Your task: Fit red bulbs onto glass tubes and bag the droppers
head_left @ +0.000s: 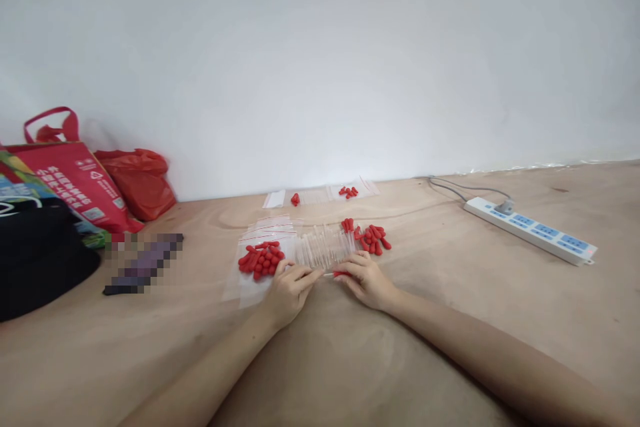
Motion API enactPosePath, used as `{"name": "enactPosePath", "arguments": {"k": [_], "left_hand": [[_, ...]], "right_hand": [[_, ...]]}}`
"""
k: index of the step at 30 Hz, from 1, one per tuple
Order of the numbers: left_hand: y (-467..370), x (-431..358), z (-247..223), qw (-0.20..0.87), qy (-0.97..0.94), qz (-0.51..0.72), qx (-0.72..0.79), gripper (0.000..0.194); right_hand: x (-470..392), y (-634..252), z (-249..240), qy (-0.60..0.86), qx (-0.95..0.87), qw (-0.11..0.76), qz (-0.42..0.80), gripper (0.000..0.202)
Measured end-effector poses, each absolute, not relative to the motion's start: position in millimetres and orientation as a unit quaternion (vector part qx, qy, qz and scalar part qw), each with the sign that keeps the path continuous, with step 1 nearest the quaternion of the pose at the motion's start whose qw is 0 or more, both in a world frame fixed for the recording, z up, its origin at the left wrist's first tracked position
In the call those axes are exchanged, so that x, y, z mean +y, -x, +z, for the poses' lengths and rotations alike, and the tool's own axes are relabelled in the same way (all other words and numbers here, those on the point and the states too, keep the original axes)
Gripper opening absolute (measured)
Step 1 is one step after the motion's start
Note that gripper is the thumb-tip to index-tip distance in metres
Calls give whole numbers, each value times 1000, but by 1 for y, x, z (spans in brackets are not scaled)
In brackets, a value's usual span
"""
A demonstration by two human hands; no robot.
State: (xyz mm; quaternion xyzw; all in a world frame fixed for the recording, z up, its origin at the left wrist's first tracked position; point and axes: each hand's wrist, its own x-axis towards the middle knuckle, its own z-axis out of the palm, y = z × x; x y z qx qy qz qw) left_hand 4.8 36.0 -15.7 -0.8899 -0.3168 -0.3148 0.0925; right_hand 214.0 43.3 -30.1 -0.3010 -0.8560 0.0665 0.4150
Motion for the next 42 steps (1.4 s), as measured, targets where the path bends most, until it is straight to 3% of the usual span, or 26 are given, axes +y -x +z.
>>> {"name": "enactPosePath", "arguments": {"k": [12,22,42], "left_hand": [[-10,32,-10,130,896,-291,-309,24],[-12,31,-9,149,902,-280,-292,25],[-19,27,-9,157,891,-303,-300,24]], "right_hand": [[44,-216,-29,280,-859,423,64,21],[44,-216,-29,248,-868,425,62,15],[42,-211,-24,298,-873,385,21,14]]}}
